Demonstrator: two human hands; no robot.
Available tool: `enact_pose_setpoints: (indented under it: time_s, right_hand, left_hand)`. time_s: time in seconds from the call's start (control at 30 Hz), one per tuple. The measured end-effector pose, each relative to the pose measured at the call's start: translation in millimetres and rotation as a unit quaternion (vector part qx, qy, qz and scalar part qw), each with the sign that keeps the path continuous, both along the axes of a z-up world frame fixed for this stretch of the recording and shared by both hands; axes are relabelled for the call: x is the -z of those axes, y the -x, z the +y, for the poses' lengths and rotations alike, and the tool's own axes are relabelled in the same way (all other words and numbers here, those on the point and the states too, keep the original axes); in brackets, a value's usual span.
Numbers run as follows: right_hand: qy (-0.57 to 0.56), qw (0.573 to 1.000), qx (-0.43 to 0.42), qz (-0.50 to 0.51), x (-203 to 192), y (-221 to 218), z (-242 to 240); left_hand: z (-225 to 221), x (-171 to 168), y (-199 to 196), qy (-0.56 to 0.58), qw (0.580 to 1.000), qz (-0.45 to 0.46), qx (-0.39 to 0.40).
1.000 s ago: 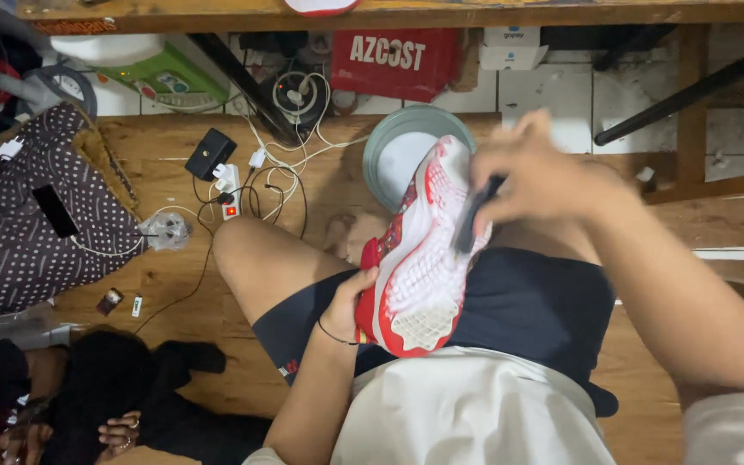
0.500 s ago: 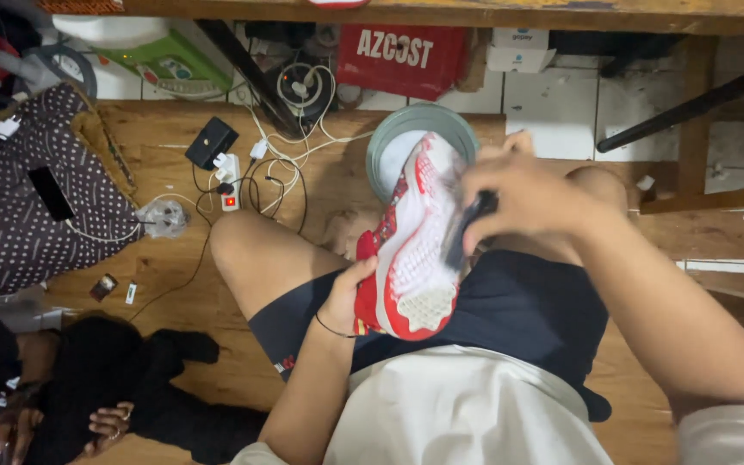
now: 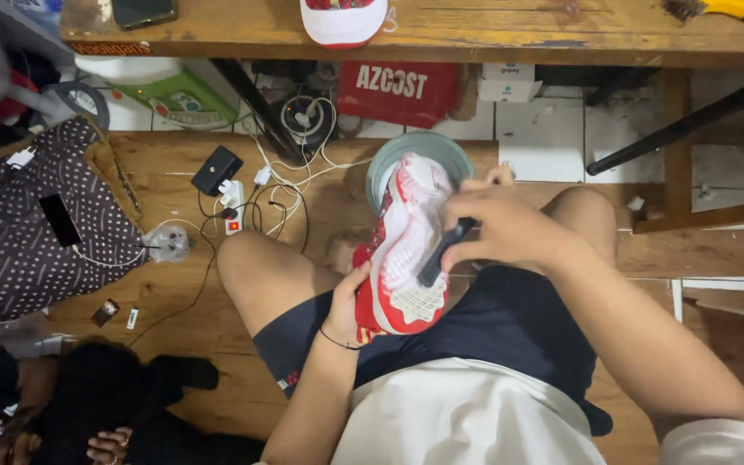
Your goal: Scrubbing and cleaning the soles of sneakers using brushes and soapy water.
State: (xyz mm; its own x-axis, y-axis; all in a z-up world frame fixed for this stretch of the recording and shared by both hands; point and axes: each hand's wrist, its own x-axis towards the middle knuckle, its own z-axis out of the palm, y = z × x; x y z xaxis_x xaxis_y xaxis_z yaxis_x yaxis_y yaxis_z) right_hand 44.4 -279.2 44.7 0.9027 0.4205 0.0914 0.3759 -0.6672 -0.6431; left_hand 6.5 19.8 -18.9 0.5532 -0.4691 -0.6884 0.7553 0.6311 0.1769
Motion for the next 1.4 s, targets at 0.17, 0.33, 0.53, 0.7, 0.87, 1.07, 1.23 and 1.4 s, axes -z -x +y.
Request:
enact_pose_setpoints:
  time_s: [0.17,0.33,0.53,0.7,0.87,1.07,1.23,1.4]
  right_hand:
    - [0.088,0.981,0.166,-0.047,27.0,-15.6,-30.9]
    - [0.054,0.988,0.144,-0.030,39.8,5.8,-6.1]
    - [0.125,0.963,0.232,-0.050,19.5,15.3,7.7]
    - [0.125,0.961,0.238,-0.065,42.1,1.3,-41.1]
    - [0.054,0.992,0.102,-0.055,15.1,12.3,-15.0]
    - [0.140,0.983,0.094,-0.073,4.8,-4.9,-38.0]
    - [0.081,0.994,0.057,-0.036,4.5,-14.0,-42.2]
    - [0.093,0.993,0.055,-0.053,-18.1,7.4,-1.0]
  left_hand:
    - [-8.9,-14.2,4.0,0.006,1.000,0.023,-0.006]
    - [-8.0,-14.6,-2.7,0.005,1.000,0.018,-0.022]
    - [-10.7,-11.1,0.6,0.007,0.998,0.041,-0.054]
    - [-6.6,-8.4,0.4,-0.007,0.998,0.026,-0.050]
    - [-4.2,-13.4,0.3,-0.017,0.999,0.010,-0.045]
    - [-3.9,-17.0,-6.5,-0.012,1.000,-0.021,-0.003]
    - [1.0,11.5,2.6,0.000,1.000,-0.016,0.024]
    - [0.7,6.0,-10.7,0.007,0.999,0.017,-0.051]
